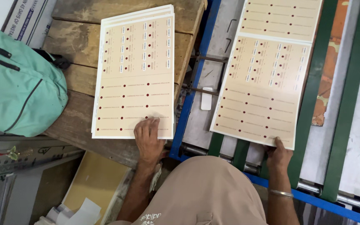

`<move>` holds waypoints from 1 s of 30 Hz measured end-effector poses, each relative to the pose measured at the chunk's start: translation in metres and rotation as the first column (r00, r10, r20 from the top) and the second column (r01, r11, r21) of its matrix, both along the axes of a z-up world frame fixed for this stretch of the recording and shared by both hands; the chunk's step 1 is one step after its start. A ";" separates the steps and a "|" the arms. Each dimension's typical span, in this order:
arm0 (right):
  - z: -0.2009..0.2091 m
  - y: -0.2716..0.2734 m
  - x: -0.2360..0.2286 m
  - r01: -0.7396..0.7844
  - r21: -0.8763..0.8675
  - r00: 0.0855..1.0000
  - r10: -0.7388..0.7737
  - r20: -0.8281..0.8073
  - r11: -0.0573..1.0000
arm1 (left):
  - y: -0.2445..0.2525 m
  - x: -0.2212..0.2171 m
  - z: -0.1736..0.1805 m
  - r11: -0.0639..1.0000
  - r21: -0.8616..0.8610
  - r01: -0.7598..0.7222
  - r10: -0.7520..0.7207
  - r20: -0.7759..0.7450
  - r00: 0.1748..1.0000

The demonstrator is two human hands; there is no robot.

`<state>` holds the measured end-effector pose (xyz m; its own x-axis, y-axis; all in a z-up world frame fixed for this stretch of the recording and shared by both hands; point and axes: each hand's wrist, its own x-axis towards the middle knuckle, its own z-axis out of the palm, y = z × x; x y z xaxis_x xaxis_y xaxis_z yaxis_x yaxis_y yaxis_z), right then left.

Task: The person repeatedly picks up sheets of paper printed with red dots from a wooden table and places them onto a moving conveyor belt. The sheets are fed into a blue industrial machine, likely for lamination or processing. The person maintains a steady rhythm, handling the sheets one by one throughout the clip.

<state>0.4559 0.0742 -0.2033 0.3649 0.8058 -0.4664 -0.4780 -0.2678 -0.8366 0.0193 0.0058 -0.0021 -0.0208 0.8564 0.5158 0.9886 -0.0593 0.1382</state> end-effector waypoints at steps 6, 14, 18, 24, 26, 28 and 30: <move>0.004 0.013 0.006 -0.080 0.005 0.986 0.080 -0.144 0.997 | 0.001 -0.001 -0.002 1.000 -0.030 0.003 -0.003 0.004 1.000; 0.001 0.003 0.017 -0.127 -0.085 0.984 0.115 -0.137 0.988 | 0.000 -0.003 -0.003 0.998 -0.061 0.003 -0.004 -0.018 1.000; 0.002 -0.007 0.011 -0.141 -0.099 0.981 0.125 -0.150 0.985 | -0.002 -0.012 0.015 0.968 -0.246 0.041 -0.042 0.003 0.999; 0.050 -0.001 -0.027 -0.241 -0.034 0.961 0.234 -0.151 0.970 | -0.007 -0.050 0.039 0.924 -0.371 0.093 -0.001 0.241 0.970; 0.080 0.009 -0.048 -0.393 0.004 0.912 0.391 -0.122 0.919 | -0.002 -0.049 0.040 0.955 -0.294 0.041 0.060 0.327 0.943; 0.110 0.016 -0.072 -0.543 0.082 0.828 0.549 -0.113 0.836 | 0.010 -0.034 0.038 0.973 -0.231 -0.004 0.083 0.332 0.940; 0.137 0.022 -0.099 -0.716 0.180 0.677 0.734 -0.061 0.675 | 0.021 -0.004 0.035 0.959 -0.280 0.051 0.024 0.258 0.966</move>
<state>0.3569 0.0961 -0.0668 -0.4108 0.8481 -0.3347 -0.2770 -0.4659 -0.8404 0.0156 0.0263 0.0333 -0.1072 0.9669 0.2318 0.9168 0.0059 0.3994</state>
